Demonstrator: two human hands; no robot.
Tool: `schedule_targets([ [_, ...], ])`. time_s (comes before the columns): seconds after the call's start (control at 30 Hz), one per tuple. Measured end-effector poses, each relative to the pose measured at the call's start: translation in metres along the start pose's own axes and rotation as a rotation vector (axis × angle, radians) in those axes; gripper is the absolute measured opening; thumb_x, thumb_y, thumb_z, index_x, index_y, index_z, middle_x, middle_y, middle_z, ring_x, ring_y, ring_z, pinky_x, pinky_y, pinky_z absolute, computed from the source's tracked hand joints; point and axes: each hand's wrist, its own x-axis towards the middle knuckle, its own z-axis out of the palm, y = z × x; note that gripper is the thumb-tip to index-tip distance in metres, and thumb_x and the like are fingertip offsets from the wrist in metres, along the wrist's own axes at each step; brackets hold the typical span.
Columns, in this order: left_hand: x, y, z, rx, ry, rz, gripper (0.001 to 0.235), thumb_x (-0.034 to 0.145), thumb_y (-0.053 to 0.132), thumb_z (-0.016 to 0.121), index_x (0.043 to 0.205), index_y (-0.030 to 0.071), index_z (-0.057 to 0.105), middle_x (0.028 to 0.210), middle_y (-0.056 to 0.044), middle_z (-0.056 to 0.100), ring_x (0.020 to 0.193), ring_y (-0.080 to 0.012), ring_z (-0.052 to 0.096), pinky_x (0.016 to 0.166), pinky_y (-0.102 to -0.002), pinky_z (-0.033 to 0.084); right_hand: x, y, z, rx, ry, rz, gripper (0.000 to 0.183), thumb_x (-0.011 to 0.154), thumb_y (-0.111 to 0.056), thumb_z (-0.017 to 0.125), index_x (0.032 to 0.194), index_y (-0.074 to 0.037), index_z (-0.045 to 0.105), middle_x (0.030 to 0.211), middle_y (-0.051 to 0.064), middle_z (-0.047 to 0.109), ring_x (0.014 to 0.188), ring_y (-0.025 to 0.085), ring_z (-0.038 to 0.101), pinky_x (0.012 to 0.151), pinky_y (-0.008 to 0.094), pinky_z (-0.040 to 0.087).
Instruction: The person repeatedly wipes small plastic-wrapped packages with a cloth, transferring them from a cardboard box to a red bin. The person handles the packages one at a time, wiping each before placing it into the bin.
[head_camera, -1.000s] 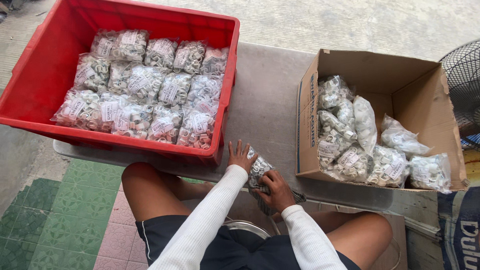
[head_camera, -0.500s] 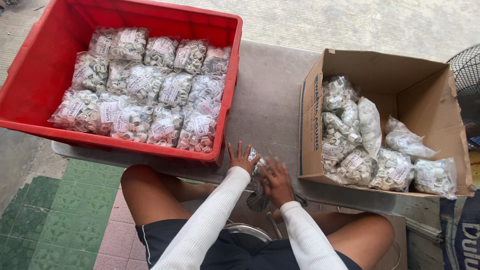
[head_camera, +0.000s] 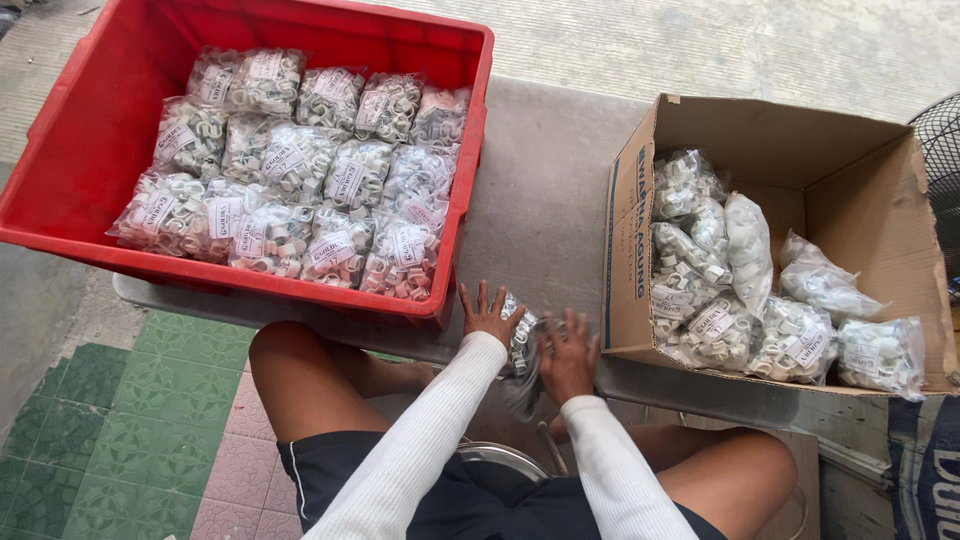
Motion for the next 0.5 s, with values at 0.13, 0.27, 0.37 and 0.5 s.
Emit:
schedule_targets([
  [0.13,0.038,0.001,0.033,0.010,-0.005,-0.004,0.057,0.102,0.038,0.040,0.153,0.048,0.017,0.167,0.000,0.007,0.151,-0.0415,-0.009,0.105,-0.078,-0.020,-0.021,-0.039,-0.039,0.105,-0.099,-0.337,0.058,0.089,-0.053,0.062,0.141,-0.029,0.051,0.156,0.011,0.035,0.145,0.041,0.027,0.112,0.064,0.026],
  [0.27,0.030,0.001,0.027,-0.055,0.020,-0.020,0.053,0.104,0.036,0.036,0.153,0.047,0.020,0.167,-0.001,0.013,0.152,-0.0407,-0.005,0.106,-0.077,-0.019,-0.005,-0.016,-0.020,0.092,-0.092,-0.330,0.048,0.094,-0.039,0.056,0.142,-0.035,0.049,0.159,0.009,0.030,0.147,0.041,0.021,0.113,0.065,0.021],
  [0.37,-0.001,0.001,0.001,-0.077,0.013,-0.031,0.052,0.104,0.034,0.032,0.152,0.048,0.019,0.167,-0.001,0.013,0.152,-0.0410,-0.005,0.106,-0.077,-0.019,-0.005,-0.011,-0.015,0.078,-0.055,-0.217,0.050,0.096,-0.038,0.054,0.145,-0.033,0.045,0.159,0.012,0.028,0.147,0.041,0.021,0.114,0.065,0.021],
  [0.5,-0.010,-0.002,-0.005,-0.085,0.012,-0.025,0.058,0.100,0.039,0.044,0.152,0.046,0.020,0.167,-0.002,0.013,0.151,-0.0421,-0.005,0.106,-0.077,-0.020,0.005,0.013,-0.001,0.082,0.087,0.007,0.072,0.091,-0.056,0.059,0.148,-0.018,0.039,0.155,0.018,0.032,0.143,0.039,0.033,0.112,0.058,0.032],
])
